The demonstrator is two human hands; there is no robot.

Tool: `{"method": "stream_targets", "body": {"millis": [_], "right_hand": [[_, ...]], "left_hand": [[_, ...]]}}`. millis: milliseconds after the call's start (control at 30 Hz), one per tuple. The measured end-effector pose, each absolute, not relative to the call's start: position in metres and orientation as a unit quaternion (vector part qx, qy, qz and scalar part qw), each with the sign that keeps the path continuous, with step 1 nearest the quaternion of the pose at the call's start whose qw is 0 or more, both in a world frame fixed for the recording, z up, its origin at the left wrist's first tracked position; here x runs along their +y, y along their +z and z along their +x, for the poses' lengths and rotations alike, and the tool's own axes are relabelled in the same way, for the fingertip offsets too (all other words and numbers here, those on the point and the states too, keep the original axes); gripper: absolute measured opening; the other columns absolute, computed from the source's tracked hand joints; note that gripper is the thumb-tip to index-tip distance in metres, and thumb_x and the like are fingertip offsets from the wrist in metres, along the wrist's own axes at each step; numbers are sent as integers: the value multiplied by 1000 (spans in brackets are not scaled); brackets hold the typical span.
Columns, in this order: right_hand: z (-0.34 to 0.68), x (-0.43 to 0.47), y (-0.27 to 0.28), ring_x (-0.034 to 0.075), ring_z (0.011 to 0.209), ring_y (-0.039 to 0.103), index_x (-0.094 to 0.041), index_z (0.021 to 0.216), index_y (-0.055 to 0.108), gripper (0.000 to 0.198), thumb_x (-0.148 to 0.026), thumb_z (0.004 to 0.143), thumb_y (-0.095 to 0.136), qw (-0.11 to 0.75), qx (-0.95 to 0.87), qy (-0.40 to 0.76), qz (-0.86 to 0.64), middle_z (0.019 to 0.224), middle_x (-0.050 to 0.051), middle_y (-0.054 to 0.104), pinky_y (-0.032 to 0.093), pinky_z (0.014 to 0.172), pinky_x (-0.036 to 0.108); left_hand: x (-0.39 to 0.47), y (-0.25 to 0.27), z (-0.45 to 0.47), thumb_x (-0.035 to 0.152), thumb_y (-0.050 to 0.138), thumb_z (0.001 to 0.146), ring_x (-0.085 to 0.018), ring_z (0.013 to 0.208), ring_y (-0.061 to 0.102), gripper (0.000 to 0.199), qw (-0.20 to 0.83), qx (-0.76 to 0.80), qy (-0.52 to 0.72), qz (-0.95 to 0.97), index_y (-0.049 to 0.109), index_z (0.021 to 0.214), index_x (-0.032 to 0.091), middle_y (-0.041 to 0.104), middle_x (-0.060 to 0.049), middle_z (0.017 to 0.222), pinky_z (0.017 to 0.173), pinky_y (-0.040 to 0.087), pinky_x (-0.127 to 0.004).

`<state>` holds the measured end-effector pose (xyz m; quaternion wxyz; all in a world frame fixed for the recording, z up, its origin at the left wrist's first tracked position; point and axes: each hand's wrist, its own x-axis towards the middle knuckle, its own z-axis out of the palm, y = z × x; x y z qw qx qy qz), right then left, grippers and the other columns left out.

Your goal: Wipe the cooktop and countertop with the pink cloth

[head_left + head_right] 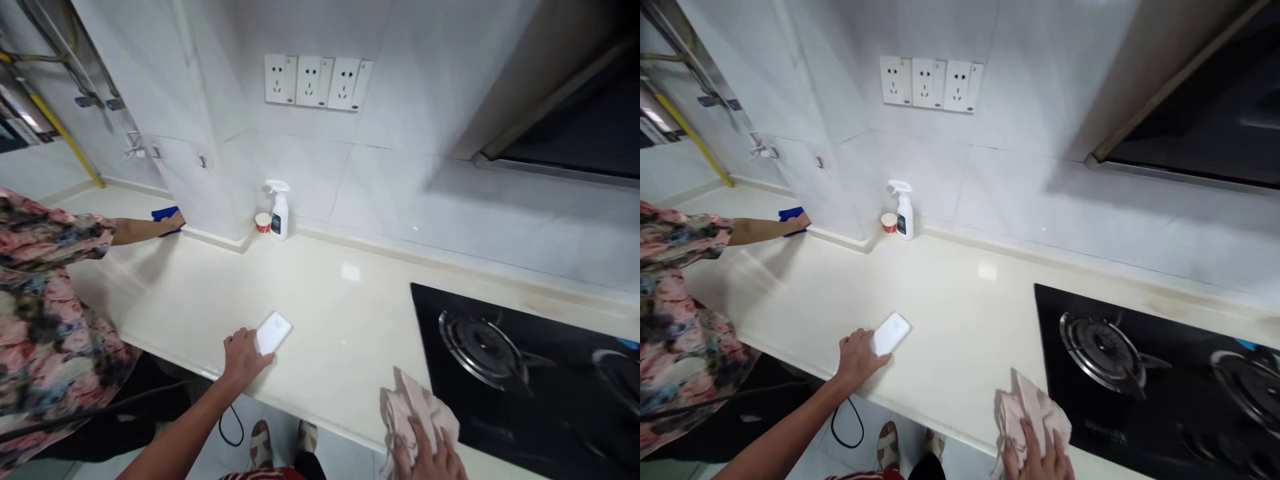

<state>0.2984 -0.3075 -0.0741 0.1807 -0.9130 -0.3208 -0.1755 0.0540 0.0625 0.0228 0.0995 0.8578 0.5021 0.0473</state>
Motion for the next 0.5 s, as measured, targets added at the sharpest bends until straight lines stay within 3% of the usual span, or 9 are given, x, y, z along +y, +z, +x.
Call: {"method": "stream_targets", "body": {"millis": [167,300,400,500], "right_hand": [[292,-295,-68,41,140,41,-20,131,62,56,-53,93,38,173,-305,-187,-918,138,22,57,36,108,61],[275,-286,-70,46,142,36,-18,133,60,59,-55,93,37,148,-312,-173,-922,141,26,51,34,105,67],[235,-256,-74,48,142,33,-19,132,61,54,-50,89,50,139,-412,-142,-889,143,26,49,34,103,66],[176,-205,-74,49,143,30,-28,134,59,58,-47,81,68,156,-526,-103,-830,148,20,49,30,107,66]], "left_hand": [[67,28,67,53,70,77,-32,114,56,57,86,497,17,863,63,118,14,64,-17,118,97,32,-43],[77,33,72,54,70,77,-32,114,55,60,90,487,1,869,61,121,13,63,-17,118,97,32,-42],[79,34,73,54,69,78,-32,114,55,61,90,485,-4,870,61,122,13,62,-17,119,97,32,-43],[73,36,72,52,68,81,-33,115,53,62,87,483,-9,871,57,128,14,61,-17,121,98,31,-45]]}}
